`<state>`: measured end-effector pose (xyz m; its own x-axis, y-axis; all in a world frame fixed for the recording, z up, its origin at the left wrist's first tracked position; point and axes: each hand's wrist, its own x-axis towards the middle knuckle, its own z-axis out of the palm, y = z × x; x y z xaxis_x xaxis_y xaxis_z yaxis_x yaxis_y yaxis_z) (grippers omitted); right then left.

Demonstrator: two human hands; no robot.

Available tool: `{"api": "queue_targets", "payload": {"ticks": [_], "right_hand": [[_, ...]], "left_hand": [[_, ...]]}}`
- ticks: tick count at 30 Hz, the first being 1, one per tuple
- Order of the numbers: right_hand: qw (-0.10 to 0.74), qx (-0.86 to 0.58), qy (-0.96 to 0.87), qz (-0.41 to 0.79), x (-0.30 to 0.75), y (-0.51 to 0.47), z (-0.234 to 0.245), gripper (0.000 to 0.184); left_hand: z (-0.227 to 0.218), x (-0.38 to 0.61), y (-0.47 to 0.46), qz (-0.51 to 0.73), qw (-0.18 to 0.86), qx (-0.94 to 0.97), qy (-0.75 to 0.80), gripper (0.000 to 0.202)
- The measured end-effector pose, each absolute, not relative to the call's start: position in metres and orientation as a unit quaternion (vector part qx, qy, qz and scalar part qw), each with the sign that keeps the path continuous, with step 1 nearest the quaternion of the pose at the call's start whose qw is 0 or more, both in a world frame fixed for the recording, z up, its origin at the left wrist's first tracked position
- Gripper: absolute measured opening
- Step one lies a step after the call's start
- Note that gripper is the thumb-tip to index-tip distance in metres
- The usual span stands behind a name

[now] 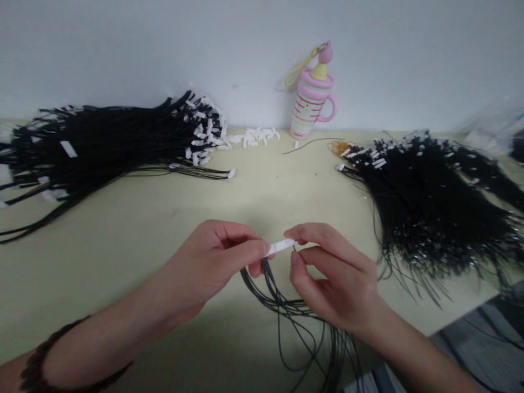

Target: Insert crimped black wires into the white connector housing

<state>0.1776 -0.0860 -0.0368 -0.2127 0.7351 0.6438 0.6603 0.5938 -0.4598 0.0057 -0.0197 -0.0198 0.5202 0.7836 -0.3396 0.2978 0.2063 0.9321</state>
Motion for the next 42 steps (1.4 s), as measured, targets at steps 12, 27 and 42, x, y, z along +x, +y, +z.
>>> {"api": "queue_targets", "payload": {"ticks": [12, 27, 42], "right_hand": [[0.405, -0.417, -0.813, 0.038, 0.176, -0.066, -0.026, 0.01], [0.481, -0.288, -0.826, -0.053, 0.131, 0.014, -0.009, 0.014], [0.19, -0.262, -0.854, 0.407, 0.183, 0.035, 0.005, 0.02]], "left_hand": [[-0.022, -0.001, -0.014, 0.26, 0.609, 0.573, 0.483, 0.024], [0.014, -0.042, 0.02, 0.429, 0.452, 0.605, 0.496, 0.026], [0.031, -0.053, 0.024, 0.524, 0.528, 0.518, 0.422, 0.02]]}}
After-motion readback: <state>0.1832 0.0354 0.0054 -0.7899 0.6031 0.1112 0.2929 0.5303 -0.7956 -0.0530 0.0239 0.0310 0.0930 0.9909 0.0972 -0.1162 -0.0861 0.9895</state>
